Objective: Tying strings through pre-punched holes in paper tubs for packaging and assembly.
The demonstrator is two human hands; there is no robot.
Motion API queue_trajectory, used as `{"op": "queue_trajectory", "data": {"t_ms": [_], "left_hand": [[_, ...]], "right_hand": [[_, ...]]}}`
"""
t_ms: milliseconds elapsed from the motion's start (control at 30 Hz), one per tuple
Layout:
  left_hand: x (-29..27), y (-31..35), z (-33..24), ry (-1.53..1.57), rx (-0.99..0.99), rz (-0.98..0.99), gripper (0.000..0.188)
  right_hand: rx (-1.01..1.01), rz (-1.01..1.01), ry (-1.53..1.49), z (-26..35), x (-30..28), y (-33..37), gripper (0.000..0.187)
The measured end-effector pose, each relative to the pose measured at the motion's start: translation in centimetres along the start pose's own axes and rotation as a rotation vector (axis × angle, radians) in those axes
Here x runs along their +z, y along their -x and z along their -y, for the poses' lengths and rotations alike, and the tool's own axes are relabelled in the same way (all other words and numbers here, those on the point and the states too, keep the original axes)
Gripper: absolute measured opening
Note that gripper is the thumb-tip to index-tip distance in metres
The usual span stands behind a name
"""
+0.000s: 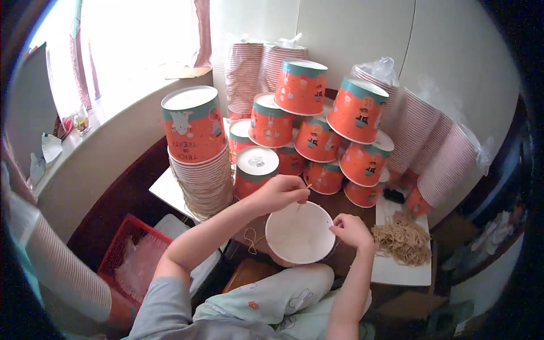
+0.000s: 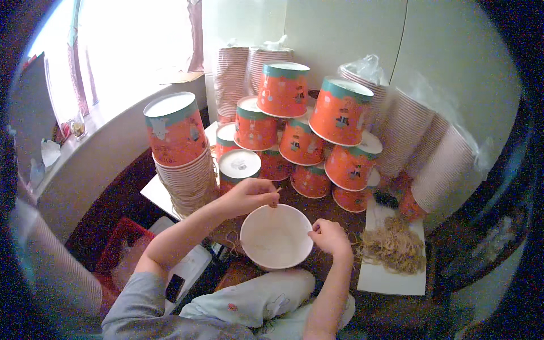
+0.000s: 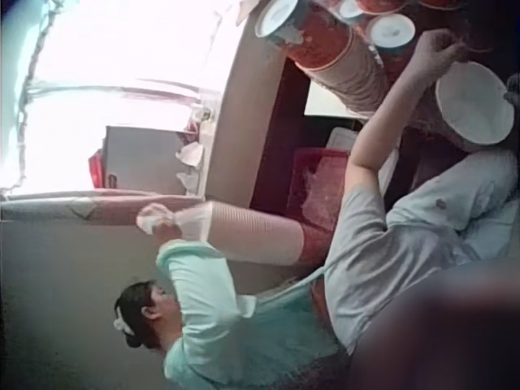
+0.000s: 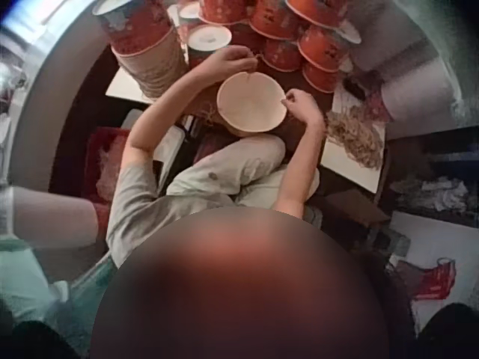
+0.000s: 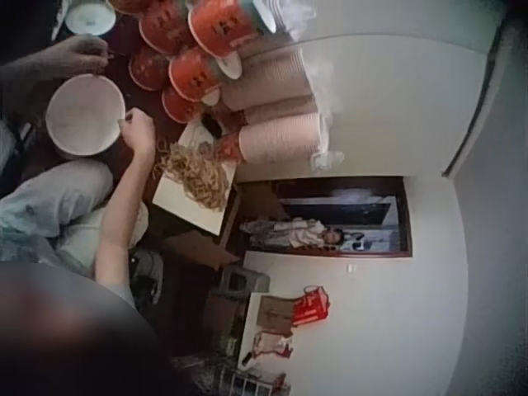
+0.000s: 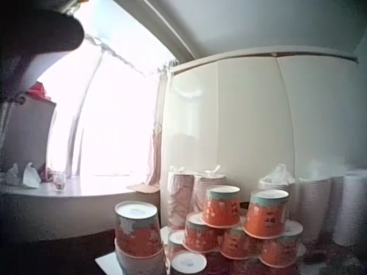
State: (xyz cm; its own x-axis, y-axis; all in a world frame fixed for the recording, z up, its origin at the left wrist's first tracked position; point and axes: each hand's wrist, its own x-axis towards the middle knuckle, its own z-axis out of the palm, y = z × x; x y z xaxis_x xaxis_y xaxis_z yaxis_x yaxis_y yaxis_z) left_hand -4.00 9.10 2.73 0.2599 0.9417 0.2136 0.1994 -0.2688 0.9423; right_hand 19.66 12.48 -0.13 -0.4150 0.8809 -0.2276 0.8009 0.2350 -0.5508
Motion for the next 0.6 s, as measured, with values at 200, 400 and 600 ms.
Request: {"op": "queue_trajectory", "data": {"t_ms": [200, 400, 600], "left_hand": [[-0.4, 1.7, -2.4, 0.147, -0.023, 0.056, 0.018], [-1.1, -0.5, 0.7, -0.017, 0.098, -0.125, 0.017], [0.2, -1.1, 1.3, -0.049, 0.119, -0.056, 0.017]], "right_hand": [[-0.362, -0.518, 0.050, 1.1, 3.0, -4.1, 0.015], [-0.624, -0.809, 0.050, 3.1, 2.9, -3.8, 0.017], [-0.493, -0.366, -0.887, 6.1, 4.2, -2.0, 0.018]]}}
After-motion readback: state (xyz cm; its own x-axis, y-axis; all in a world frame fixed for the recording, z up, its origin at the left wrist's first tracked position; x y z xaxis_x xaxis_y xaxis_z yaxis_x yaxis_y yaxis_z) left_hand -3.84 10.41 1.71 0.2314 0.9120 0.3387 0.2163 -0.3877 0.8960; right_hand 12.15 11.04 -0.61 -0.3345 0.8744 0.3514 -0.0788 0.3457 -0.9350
